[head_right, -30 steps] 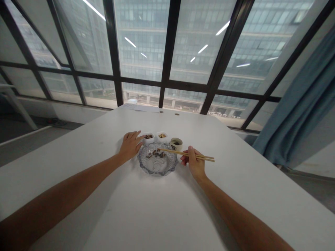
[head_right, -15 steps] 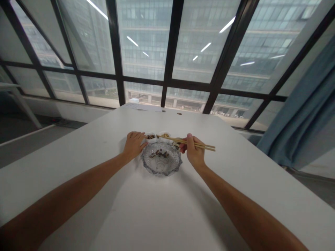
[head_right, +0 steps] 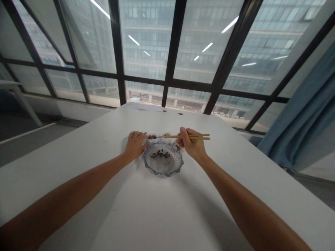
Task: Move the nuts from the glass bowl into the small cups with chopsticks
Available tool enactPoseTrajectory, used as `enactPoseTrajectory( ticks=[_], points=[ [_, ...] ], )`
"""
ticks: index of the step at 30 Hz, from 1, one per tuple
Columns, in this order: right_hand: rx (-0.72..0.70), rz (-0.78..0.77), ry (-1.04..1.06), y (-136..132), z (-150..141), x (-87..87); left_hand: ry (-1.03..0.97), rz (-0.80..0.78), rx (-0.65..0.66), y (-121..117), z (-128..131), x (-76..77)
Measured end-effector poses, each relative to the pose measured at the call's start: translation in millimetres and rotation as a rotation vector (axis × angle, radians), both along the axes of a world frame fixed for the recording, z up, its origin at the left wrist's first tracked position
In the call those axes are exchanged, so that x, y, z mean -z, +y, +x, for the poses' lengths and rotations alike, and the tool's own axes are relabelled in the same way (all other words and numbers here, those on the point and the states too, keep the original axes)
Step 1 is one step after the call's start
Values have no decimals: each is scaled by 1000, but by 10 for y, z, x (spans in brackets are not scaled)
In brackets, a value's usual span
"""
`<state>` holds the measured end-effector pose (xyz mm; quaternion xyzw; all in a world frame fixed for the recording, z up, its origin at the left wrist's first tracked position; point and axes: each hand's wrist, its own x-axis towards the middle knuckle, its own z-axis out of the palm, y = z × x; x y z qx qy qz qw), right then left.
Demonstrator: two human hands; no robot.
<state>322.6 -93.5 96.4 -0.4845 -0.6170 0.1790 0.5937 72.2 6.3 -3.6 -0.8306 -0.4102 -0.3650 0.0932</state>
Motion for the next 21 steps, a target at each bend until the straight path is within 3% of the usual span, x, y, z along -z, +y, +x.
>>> enactPoseTrajectory(
  ticks=[8, 21],
  points=[
    [9, -160, -492, -492, 173, -125, 18, -9, -7, -7, -2, -6],
    [-47, -188, -558, -523, 145, -46, 92, -31, -62, -48, -9, -44]
  ],
)
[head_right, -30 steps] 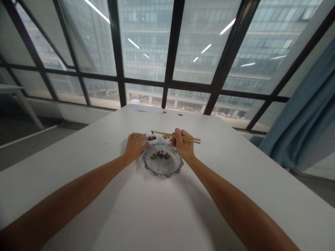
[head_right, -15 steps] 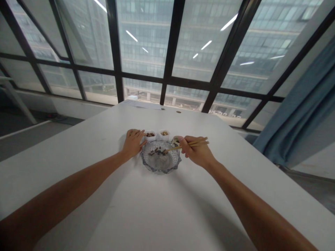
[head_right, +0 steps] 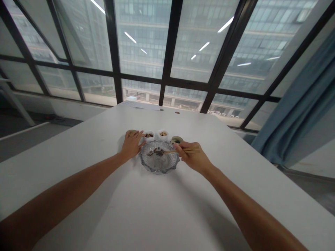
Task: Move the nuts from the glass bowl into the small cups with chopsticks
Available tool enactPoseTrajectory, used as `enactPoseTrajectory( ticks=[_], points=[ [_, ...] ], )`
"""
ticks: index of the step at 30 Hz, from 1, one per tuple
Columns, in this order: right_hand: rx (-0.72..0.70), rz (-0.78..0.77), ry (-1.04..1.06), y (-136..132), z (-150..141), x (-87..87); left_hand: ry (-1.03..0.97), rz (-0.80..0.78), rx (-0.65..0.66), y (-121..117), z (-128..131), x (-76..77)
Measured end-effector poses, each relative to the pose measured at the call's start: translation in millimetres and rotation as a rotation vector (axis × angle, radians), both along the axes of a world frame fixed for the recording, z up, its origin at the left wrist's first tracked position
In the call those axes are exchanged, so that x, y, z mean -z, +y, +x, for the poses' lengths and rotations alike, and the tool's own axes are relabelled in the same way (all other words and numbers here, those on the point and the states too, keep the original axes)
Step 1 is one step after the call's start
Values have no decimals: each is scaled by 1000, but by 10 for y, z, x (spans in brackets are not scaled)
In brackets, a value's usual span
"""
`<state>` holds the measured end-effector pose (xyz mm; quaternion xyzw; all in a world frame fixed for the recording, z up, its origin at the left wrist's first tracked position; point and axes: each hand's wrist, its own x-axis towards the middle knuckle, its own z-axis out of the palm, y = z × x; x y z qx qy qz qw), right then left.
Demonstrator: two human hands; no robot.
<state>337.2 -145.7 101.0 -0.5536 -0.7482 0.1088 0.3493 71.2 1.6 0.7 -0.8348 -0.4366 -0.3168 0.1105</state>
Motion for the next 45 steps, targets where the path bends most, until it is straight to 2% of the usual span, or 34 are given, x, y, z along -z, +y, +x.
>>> enactPoseTrajectory(
  ticks=[13, 20, 23, 26, 30, 34, 37, 40, 45],
  points=[
    [-84, -47, 1, 158, 95, 3, 14, 1, 6, 3, 0, 12],
    [-217, -29, -70, 97, 51, 11, 5, 2, 13, 5, 7, 12],
    [-217, 2, -72, 61, 48, 29, 3, 10, 14, 10, 7, 23],
    [-112, 45, 111, 45, 75, 65, 1, 17, 10, 6, 6, 31],
    [63, 92, 546, 45, 102, 109, 4, 22, 5, -6, 9, 26],
    [70, 95, 706, 41, 93, 141, 9, 12, -8, -13, 8, 21],
    [78, 138, 658, 25, 104, 169, 0, 0, 3, -18, -2, 14],
    [108, 198, 486, 3, 185, 185, -26, -24, -8, -20, -5, -25],
    [150, 230, 219, 15, 437, 168, 1, -78, 40, 17, 96, -218]
  ],
)
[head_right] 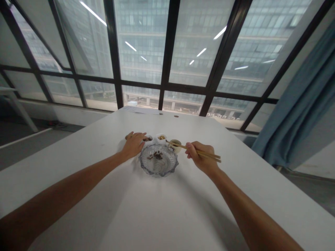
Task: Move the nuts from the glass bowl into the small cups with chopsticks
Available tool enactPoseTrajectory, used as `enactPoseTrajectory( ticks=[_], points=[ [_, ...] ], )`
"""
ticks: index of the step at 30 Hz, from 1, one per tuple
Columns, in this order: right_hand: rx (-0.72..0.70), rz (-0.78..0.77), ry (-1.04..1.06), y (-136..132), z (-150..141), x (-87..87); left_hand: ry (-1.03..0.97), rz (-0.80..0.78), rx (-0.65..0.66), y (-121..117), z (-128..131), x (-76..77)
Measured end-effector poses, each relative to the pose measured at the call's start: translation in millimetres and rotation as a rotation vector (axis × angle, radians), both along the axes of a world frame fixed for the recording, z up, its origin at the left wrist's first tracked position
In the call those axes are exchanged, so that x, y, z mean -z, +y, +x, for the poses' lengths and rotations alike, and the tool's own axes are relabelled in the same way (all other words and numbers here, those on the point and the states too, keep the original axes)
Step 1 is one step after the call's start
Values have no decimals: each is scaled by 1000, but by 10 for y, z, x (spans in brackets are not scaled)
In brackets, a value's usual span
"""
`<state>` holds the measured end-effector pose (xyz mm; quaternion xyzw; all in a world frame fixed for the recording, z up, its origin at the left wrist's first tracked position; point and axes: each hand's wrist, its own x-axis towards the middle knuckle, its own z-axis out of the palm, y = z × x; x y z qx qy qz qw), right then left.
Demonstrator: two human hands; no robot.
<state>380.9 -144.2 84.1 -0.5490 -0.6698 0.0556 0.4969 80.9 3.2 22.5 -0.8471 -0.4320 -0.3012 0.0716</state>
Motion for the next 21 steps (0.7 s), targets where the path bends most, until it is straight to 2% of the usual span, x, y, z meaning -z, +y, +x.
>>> enactPoseTrajectory(
  ticks=[4, 8, 11, 14, 17, 21],
  points=[
    [5, -15, -14, 37, 129, -42, -11, -74, 57, 32, 282, -216],
    [6, -26, -24, 43, 177, -116, 7, -145, 124, -7, 771, -373],
    [24, -21, -36, 36, 230, -165, 121, -214, 164, -56, 1165, -399],
    [37, -28, -53, 39, 295, -181, 188, -277, 91, -67, 1440, -358],
    [27, -50, -56, 55, 336, -172, 182, -312, 29, -40, 1533, -303],
    [25, -63, -50, 73, 345, -163, 112, -291, 52, -13, 1463, -275]
  ],
)
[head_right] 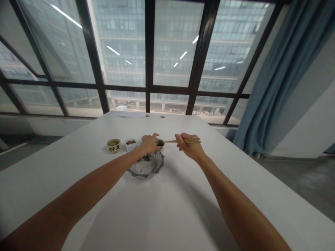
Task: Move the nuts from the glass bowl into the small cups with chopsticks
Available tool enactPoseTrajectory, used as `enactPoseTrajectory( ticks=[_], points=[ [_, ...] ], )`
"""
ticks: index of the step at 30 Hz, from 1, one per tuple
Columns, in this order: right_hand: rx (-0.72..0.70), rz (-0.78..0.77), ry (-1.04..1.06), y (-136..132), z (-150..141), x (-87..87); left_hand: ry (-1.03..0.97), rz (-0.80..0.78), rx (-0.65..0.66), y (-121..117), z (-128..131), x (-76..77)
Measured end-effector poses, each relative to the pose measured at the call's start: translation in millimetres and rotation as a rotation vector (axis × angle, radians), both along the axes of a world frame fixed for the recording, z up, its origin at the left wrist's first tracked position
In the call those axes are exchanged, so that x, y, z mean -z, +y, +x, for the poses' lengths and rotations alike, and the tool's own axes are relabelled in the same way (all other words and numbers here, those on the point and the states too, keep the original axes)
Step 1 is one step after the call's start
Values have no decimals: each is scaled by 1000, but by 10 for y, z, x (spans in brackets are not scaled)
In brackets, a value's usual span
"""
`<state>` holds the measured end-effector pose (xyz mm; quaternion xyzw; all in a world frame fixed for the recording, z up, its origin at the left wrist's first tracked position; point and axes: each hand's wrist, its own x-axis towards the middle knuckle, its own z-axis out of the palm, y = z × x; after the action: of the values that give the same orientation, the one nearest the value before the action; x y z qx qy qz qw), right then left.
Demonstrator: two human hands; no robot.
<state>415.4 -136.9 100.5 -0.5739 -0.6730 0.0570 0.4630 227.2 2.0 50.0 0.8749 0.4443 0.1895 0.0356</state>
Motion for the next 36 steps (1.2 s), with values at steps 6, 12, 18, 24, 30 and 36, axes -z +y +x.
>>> enactPoseTrajectory(
  ticks=[6, 12, 18, 24, 30, 36],
  points=[
    [1, 6, -3, -11, -10, -5, -45, -27, 39, -23, -132, -48],
    [-61, -9, 4, 41, -82, 94, -18, -41, 43, 14, -54, -67],
    [-110, 21, -55, 103, -133, 212, 17, -55, 51, 123, -42, -36],
    [27, 99, -3, 29, -193, 103, 18, 166, 208, 175, -624, 41],
    [-91, 8, 98, -54, -396, 82, 64, 228, 116, 245, -1128, 111],
    [-209, -53, -64, -54, -616, 261, 37, 235, 90, 267, -1173, 70]
  ],
)
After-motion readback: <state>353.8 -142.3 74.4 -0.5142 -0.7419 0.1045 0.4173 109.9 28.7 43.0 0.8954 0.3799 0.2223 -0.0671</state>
